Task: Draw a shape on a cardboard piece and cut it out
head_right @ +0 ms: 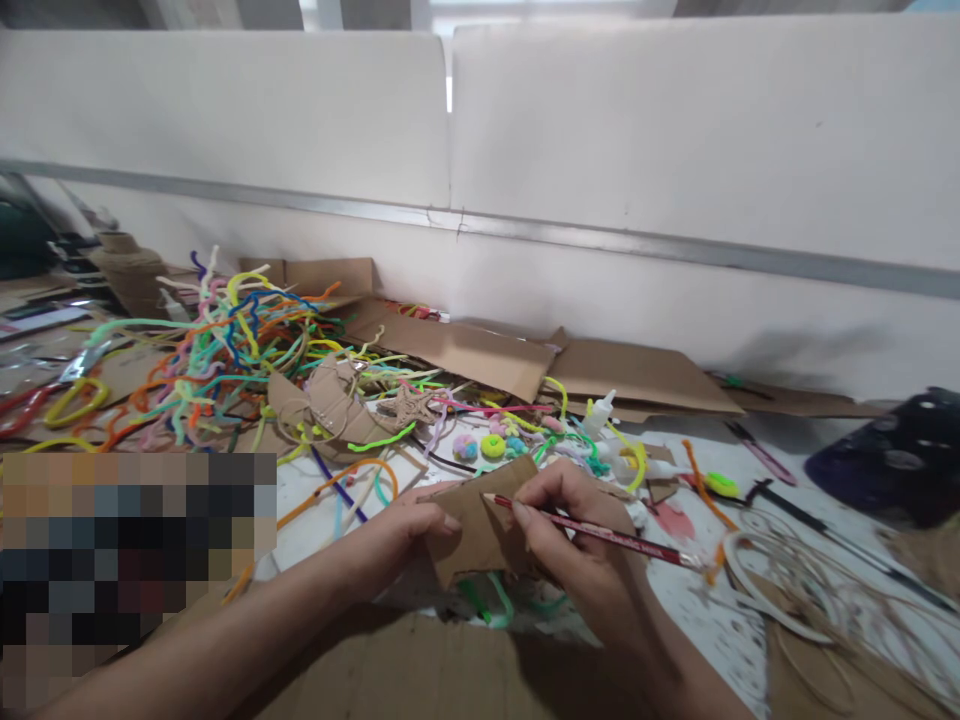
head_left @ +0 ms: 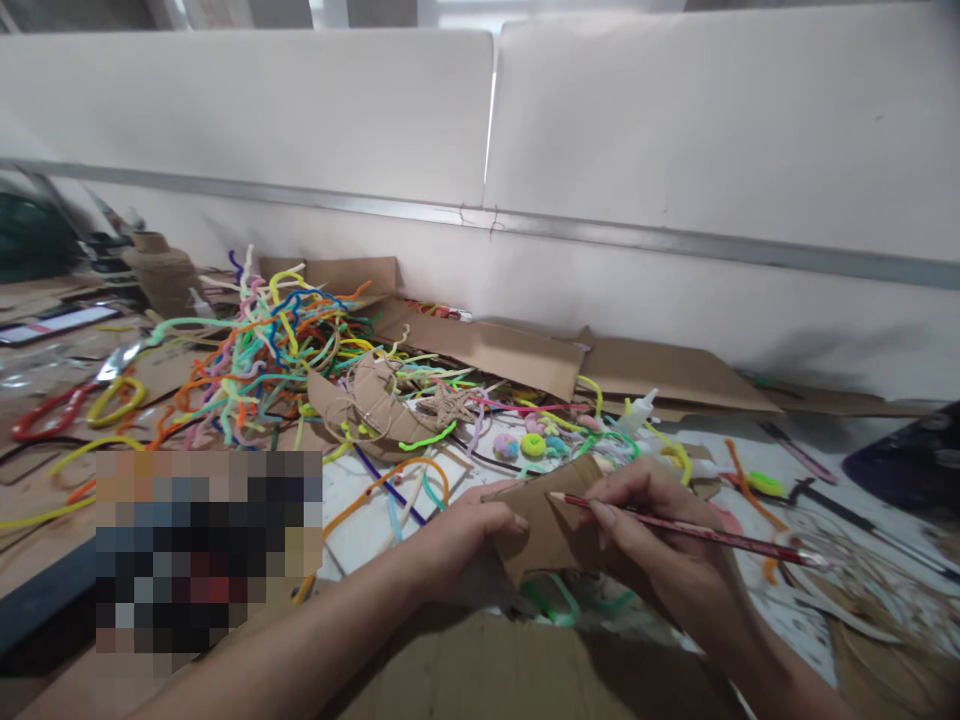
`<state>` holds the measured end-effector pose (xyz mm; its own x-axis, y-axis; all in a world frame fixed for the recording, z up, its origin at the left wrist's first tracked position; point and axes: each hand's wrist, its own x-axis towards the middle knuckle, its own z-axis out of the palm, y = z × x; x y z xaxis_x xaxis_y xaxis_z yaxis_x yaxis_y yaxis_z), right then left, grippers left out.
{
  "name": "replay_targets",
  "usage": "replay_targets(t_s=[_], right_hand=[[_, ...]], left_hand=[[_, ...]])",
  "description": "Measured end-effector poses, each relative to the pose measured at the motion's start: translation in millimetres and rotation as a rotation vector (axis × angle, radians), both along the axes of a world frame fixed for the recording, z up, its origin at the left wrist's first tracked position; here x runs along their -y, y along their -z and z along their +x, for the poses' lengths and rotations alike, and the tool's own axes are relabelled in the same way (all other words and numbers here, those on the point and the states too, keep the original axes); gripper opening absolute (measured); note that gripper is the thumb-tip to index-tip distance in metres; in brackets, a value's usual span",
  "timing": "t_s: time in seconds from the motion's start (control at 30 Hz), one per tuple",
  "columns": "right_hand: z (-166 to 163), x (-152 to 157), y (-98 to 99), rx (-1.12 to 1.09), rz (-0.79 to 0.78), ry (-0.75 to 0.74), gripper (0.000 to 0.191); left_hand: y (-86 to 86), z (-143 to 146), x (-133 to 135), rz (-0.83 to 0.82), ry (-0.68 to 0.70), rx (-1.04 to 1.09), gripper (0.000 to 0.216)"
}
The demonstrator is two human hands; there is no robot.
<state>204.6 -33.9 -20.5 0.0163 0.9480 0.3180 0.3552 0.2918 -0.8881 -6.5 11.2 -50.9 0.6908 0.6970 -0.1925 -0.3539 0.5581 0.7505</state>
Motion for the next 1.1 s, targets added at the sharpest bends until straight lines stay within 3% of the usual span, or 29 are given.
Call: replay_targets(t_s=[0.2, 0.47, 0.73, 1.1], right_hand=[[-1.9, 0.0, -0.6, -0.073, -0.045, 0.001, 0.020], [-1.2, -1.4, -0.5, -0.007, 0.020, 0.053, 0.018], [5.6, -1.8, 1.2, 0.037, 0.046, -0.023, 0.017], [5.9, -4.3, 0.9, 0.043, 0.055, 0.010, 0.018]], left_hand=[[-2.1, 0.9, 0.5, -0.028, 0.002, 0.029, 0.041], [2.4, 0.1, 0.2, 0.014, -0.006, -0.014, 0.046], [4.6, -1.5, 0.0, 0.092, -0.018, -0.054, 0.042], [3.0, -1.1, -1.0, 0.072, -0.021, -0.079, 0.044]])
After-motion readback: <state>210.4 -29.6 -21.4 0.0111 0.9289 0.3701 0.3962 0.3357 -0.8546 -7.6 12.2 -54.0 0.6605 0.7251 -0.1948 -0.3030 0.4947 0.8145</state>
